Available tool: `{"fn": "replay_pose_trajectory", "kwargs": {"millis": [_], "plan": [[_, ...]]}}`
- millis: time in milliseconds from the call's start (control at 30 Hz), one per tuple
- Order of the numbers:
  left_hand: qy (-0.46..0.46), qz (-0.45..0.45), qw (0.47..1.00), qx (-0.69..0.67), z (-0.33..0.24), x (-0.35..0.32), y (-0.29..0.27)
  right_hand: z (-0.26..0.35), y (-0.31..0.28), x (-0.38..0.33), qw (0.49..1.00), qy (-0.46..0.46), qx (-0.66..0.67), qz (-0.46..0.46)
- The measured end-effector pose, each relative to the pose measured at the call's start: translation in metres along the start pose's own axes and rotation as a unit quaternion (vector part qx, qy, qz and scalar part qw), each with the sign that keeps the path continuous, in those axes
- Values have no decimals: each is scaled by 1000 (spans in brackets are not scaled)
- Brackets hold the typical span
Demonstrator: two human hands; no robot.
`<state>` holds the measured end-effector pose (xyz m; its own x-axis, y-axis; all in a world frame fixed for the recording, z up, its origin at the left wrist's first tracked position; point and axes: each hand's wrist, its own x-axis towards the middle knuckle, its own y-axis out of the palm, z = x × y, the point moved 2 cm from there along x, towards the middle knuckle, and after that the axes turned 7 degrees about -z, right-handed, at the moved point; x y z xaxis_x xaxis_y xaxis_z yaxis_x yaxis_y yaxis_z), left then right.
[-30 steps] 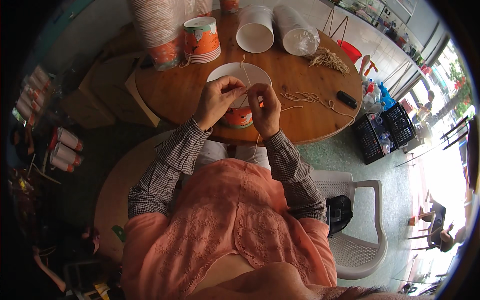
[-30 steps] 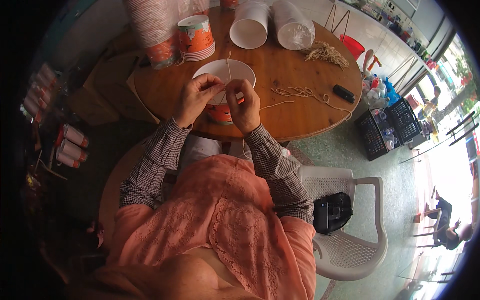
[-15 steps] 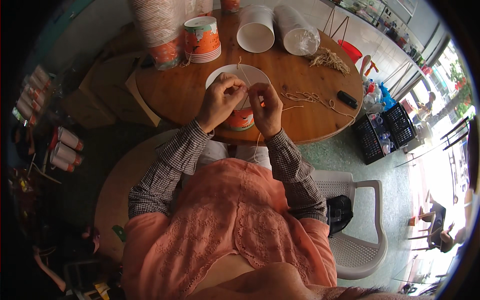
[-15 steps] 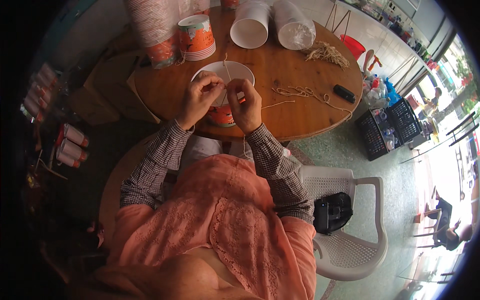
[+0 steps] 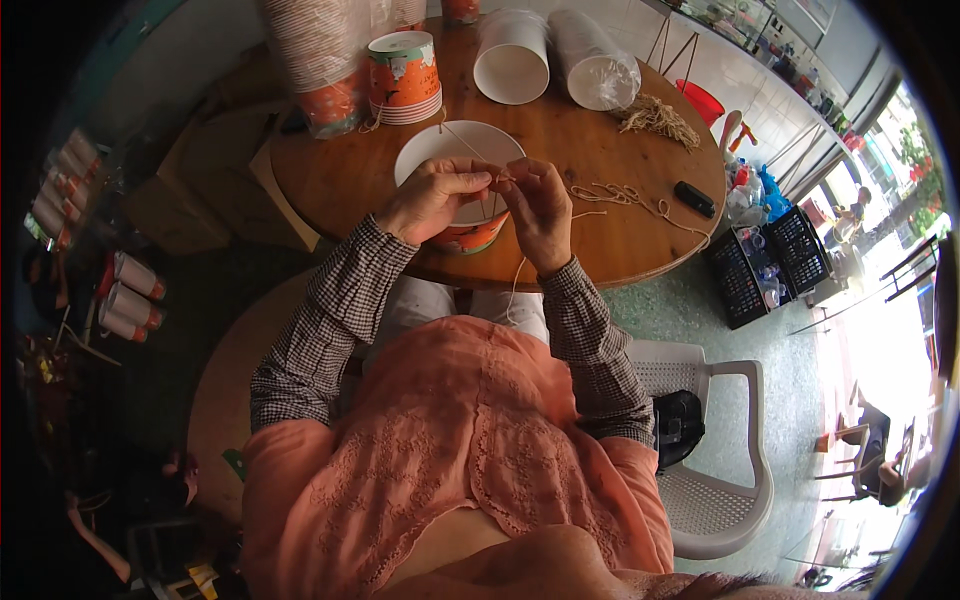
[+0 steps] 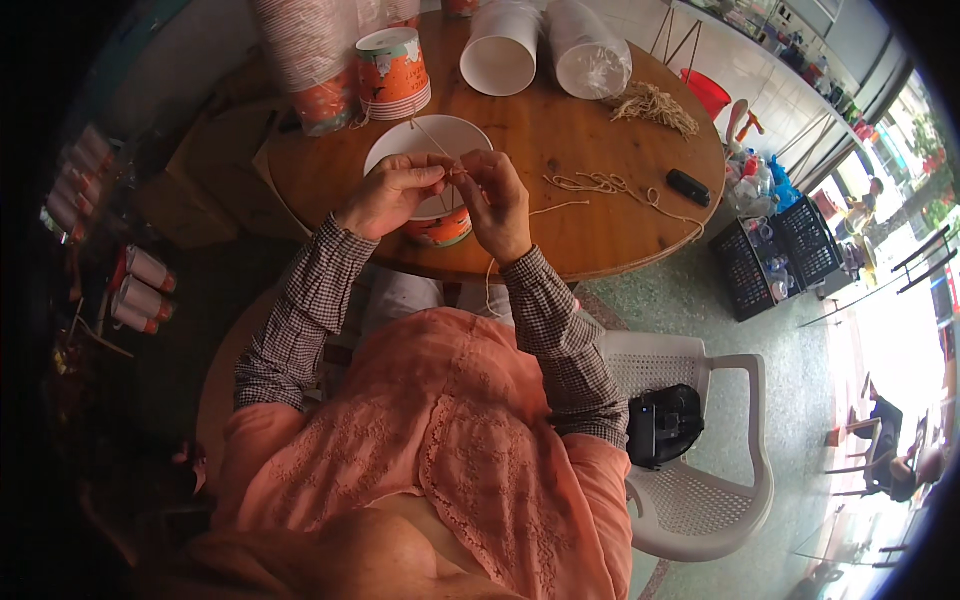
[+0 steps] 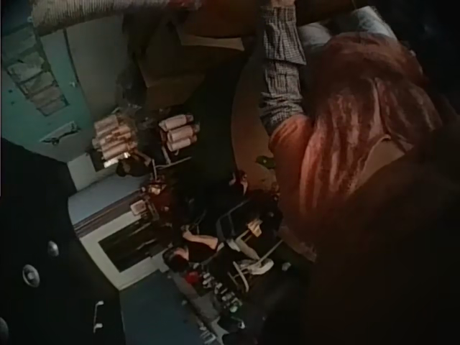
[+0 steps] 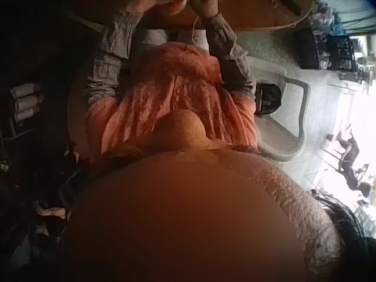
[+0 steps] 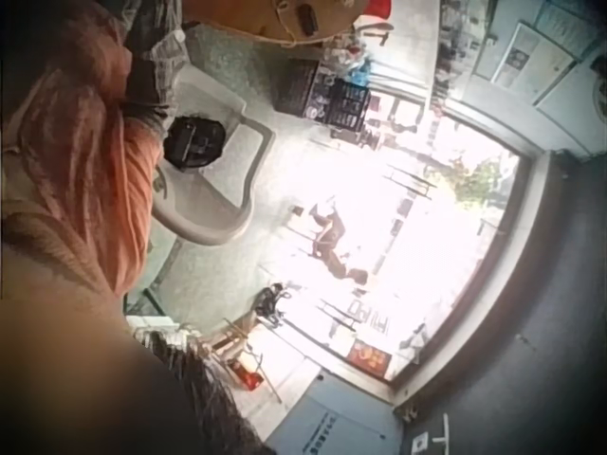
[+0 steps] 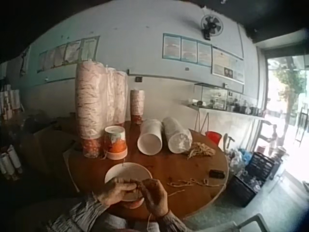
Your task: The person is attaching strings to small decorative paper buckets.
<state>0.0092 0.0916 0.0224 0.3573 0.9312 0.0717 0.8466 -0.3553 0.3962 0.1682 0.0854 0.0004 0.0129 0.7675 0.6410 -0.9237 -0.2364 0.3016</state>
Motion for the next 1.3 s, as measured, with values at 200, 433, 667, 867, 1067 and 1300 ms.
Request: {"fn": "replay_pose_trajectory", "kwargs": {"millis": [200, 433, 667, 867, 1067, 1300], "plan": [[20, 10, 1000, 22, -5, -2, 8, 4, -7, 2, 990, -42, -132, -2], [126, -62, 961, 239, -11, -10, 15, 10, -6, 3, 972, -89, -214, 24], [435, -144, 745, 485, -18, -28, 29, 20, 4, 1, 954, -109, -279, 28], [497, -183, 649, 546, -10, -37, 26, 21, 6, 0, 956, -100, -274, -1], [485, -182, 650, 556, -2, -42, 27, 12, 4, 0, 967, -87, -236, -24], [477, -154, 656, 565, 4, -43, 30, 14, 3, 1, 943, -95, -319, -16]]}}
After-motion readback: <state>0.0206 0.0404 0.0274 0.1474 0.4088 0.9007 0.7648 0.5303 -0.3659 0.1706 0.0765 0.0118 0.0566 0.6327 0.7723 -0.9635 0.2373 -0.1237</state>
